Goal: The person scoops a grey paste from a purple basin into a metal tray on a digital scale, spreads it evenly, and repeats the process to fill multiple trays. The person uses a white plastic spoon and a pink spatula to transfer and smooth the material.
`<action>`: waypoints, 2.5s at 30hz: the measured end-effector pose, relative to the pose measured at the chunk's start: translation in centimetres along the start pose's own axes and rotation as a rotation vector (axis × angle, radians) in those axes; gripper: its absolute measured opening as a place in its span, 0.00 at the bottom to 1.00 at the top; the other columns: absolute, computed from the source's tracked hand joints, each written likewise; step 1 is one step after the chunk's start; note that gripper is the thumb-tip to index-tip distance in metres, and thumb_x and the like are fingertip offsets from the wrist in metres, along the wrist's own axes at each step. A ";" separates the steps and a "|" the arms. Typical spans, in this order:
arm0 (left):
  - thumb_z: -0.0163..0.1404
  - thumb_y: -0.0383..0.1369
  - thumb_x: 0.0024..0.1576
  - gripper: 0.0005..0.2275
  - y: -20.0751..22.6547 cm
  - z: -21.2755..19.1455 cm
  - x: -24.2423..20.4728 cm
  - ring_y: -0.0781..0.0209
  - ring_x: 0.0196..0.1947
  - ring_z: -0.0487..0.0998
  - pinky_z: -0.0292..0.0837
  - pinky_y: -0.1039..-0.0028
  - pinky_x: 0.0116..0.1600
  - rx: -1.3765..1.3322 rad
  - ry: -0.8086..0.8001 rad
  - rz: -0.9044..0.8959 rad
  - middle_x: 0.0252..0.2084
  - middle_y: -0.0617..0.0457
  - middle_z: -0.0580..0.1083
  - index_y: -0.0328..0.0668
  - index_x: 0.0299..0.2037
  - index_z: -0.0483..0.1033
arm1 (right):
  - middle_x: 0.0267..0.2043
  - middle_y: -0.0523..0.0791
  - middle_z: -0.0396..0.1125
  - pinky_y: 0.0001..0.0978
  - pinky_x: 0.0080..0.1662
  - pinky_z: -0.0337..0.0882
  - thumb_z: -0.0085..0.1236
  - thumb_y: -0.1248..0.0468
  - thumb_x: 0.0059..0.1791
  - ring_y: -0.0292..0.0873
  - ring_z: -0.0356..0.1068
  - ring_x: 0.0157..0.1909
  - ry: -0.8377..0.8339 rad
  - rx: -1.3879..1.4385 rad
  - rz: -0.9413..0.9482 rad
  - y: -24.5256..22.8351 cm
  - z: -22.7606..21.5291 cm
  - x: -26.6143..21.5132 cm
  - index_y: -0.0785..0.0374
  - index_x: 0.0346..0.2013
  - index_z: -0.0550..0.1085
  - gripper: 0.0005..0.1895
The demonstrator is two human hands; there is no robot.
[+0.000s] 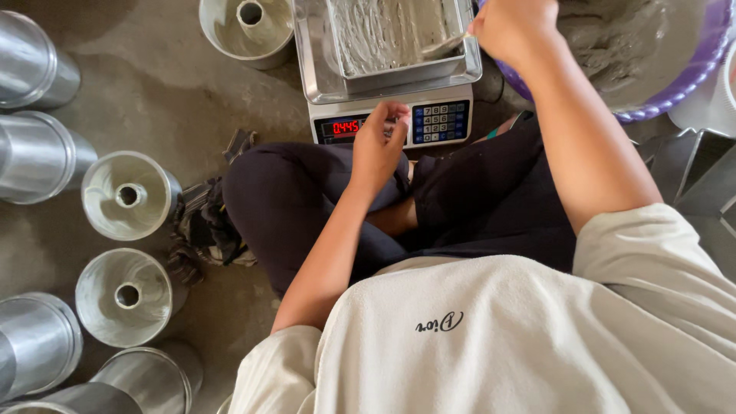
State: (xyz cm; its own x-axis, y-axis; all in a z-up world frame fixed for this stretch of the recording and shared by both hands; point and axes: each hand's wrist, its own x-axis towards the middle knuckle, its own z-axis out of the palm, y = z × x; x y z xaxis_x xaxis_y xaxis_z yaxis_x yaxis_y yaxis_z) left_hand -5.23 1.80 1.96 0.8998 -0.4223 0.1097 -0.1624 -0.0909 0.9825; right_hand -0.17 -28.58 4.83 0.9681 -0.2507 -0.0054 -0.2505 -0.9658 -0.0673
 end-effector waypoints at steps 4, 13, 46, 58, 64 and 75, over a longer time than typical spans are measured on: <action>0.52 0.29 0.61 0.06 -0.4 0.0 -0.4 0.64 0.34 0.79 0.74 0.75 0.40 0.071 -0.003 -0.002 0.40 0.51 0.79 0.38 0.47 0.74 | 0.35 0.45 0.76 0.49 0.37 0.72 0.61 0.50 0.53 0.51 0.76 0.38 -0.019 -0.014 0.008 -0.8 0.3 0.5 0.51 0.36 0.84 0.12; 0.53 0.33 0.60 0.08 -0.3 2.1 -2.1 0.59 0.35 0.81 0.77 0.71 0.43 0.144 -0.117 -0.015 0.42 0.53 0.80 0.43 0.46 0.76 | 0.34 0.44 0.76 0.46 0.37 0.71 0.62 0.53 0.51 0.50 0.75 0.38 0.080 0.030 0.039 -0.8 0.8 -1.3 0.43 0.34 0.85 0.06; 0.53 0.33 0.59 0.08 -0.1 2.4 -1.1 0.61 0.32 0.81 0.75 0.71 0.39 0.179 -0.113 -0.060 0.40 0.53 0.79 0.42 0.46 0.76 | 0.31 0.49 0.71 0.35 0.34 0.65 0.65 0.63 0.59 0.44 0.67 0.29 0.758 0.739 -0.207 -3.3 -0.4 -3.1 0.68 0.42 0.77 0.10; 0.53 0.33 0.59 0.08 -0.9 1.7 2.0 0.60 0.32 0.81 0.74 0.72 0.40 0.199 -0.023 -0.070 0.38 0.53 0.80 0.41 0.45 0.75 | 0.38 0.48 0.74 0.48 0.44 0.65 0.64 0.61 0.54 0.52 0.72 0.38 0.520 0.380 -0.142 -4.8 4.2 -4.2 0.56 0.49 0.82 0.10; 0.53 0.33 0.59 0.08 -2.2 -0.1 4.6 0.59 0.34 0.81 0.75 0.69 0.42 0.307 0.096 -0.059 0.41 0.53 0.79 0.42 0.46 0.75 | 0.38 0.51 0.73 0.45 0.43 0.69 0.61 0.61 0.56 0.53 0.72 0.37 0.388 0.545 -0.005 -4.6 2.9 -4.3 0.54 0.53 0.80 0.11; 0.52 0.41 0.54 0.13 -13.5 -6.6 17.6 0.40 0.46 0.77 0.72 0.54 0.49 0.704 0.127 -0.249 0.42 0.42 0.77 0.40 0.42 0.75 | 0.39 0.50 0.73 0.40 0.40 0.71 0.61 0.60 0.55 0.49 0.73 0.33 0.418 0.661 0.001 -5.3 2.0 -3.3 0.53 0.55 0.79 0.13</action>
State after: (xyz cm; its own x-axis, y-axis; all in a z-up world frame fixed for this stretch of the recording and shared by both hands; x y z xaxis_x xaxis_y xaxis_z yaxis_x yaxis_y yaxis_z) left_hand 15.44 1.53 -8.40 0.9766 -0.2103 -0.0446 -0.1299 -0.7427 0.6569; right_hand -1.99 -22.47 3.23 0.8500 -0.3830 0.3616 -0.0655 -0.7581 -0.6488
